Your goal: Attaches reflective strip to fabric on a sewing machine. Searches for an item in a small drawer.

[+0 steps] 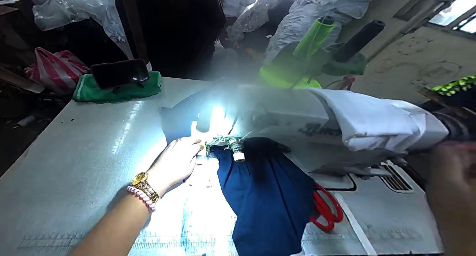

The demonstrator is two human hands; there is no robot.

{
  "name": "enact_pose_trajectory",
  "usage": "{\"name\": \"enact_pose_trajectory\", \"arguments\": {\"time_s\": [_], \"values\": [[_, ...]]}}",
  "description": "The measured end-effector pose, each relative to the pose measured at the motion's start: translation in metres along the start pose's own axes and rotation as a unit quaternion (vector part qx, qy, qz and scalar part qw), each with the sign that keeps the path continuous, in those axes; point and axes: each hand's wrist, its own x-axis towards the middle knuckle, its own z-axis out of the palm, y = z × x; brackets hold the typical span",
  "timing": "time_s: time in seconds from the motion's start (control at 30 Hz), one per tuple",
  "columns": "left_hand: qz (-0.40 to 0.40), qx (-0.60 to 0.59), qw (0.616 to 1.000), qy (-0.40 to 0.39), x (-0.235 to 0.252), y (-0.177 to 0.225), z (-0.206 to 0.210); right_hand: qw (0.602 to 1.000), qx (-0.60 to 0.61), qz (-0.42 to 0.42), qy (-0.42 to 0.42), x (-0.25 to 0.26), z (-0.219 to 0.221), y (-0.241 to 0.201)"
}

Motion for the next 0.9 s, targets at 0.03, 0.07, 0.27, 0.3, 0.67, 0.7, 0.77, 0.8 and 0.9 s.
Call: {"name": "enact_pose_trajectory", "arguments": {"time_s": [0.03, 0.07, 0.27, 0.3, 0.67, 0.7, 0.77, 0.8, 0.9], "values": [[0.000, 0.001, 1.000, 0.002, 0.005, 0.001, -0.005, 0.995, 0.002, -0.022, -0.097, -0.038, 0.005, -0.032], [0.007, 0.003, 1.000, 0.004, 0.011, 0.003, -0.007, 0.974, 0.011, -0.013, -0.224, -0.072, 0.014, -0.066], [-0.074, -0.018, 0.994, -0.084, 0.037, -0.005, -0.011, 0.936, -0.018, -0.057, -0.347, -0.087, 0.135, -0.156], [-0.089, -0.020, 0.993, -0.073, 0.039, -0.014, -0.011, 0.945, -0.032, -0.071, -0.316, -0.066, 0.152, -0.162], [-0.166, -0.055, 0.985, -0.016, 0.046, -0.070, -0.025, 0.900, -0.229, -0.044, -0.369, -0.004, 0.163, -0.110], [-0.160, -0.060, 0.985, -0.015, 0.045, -0.071, -0.024, 0.899, -0.250, -0.081, -0.350, -0.012, 0.168, -0.097], [-0.142, -0.060, 0.988, -0.007, 0.044, -0.072, -0.023, 0.916, -0.256, -0.143, -0.274, -0.025, 0.175, -0.079], [-0.127, -0.064, 0.990, 0.004, 0.045, -0.071, -0.023, 0.921, -0.255, -0.153, -0.252, -0.027, 0.176, -0.077], [-0.093, -0.060, 0.992, 0.056, 0.045, -0.070, -0.016, 0.928, -0.230, -0.137, -0.257, -0.026, 0.181, -0.102]]}}
